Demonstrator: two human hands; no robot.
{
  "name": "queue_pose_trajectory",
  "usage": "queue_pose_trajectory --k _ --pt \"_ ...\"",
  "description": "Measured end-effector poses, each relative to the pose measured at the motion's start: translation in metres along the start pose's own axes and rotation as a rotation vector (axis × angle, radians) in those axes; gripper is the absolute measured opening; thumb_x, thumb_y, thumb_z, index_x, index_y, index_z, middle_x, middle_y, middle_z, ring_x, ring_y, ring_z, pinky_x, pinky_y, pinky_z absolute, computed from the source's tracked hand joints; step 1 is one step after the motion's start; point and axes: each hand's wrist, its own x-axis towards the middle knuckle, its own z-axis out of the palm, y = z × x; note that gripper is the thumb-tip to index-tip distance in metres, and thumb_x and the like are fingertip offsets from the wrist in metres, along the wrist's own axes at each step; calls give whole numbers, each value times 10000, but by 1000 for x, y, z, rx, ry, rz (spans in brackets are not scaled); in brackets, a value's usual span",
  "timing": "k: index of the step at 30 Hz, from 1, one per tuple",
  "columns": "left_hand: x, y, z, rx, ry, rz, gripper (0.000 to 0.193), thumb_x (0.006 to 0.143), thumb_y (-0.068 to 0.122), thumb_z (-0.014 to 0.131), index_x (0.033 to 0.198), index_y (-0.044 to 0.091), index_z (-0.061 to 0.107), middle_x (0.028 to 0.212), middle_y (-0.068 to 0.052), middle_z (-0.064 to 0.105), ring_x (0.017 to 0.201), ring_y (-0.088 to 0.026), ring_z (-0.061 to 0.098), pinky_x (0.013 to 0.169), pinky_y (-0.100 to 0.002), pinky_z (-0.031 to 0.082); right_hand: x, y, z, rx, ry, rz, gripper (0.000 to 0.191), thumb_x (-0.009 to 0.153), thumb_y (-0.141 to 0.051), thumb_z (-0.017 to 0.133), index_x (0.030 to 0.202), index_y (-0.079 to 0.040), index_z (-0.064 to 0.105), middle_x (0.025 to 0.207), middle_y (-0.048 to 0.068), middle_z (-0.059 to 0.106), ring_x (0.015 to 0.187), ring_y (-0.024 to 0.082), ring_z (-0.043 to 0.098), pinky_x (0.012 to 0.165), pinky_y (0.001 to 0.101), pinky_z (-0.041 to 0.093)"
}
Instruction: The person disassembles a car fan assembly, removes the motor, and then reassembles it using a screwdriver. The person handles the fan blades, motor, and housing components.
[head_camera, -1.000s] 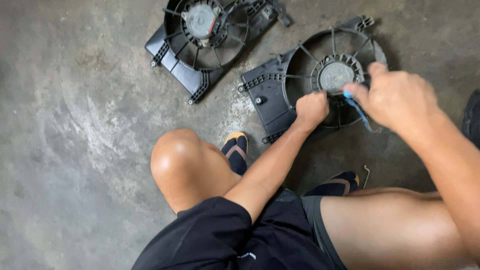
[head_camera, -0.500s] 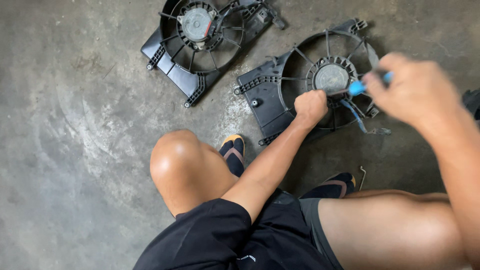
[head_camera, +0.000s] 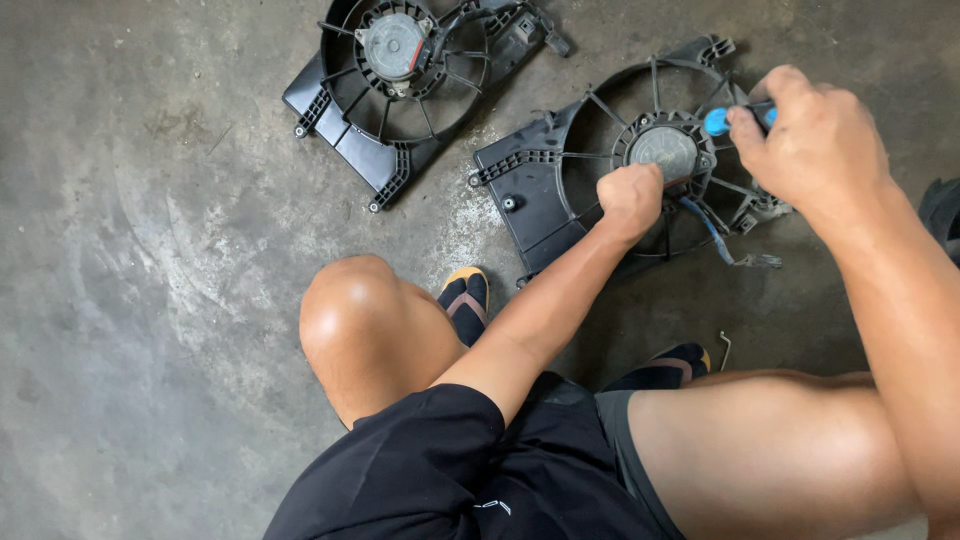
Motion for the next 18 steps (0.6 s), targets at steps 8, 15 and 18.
queue_pose_trajectory --k 8,15,18 --pt "-10 0 10 68 49 41 189 833 93 615 790 126 796 854 -113 778 799 -284 777 643 -433 601 3 9 13 -37 -11 -53 308 1054 -286 753 1037 1 642 907 240 708 866 418 702 791 498 568" --pt "-15 -9 1 48 95 81 190 833 112 619 758 115 793 815 -149 766 751 -306 772 639 -428 607 10 1 12 17 -13 -30 307 1047 -281 756 1096 9 670 918 264 701 883 449 698 766 509 564" --pt "-12 -6 -2 29 67 23 198 849 104 609 780 114 793 832 -138 774 772 -307 773 630 -438 603 12 1 15 22 -16 -20 300 1049 -283 757 1094 1 671 925 262 704 897 458 694 780 518 561"
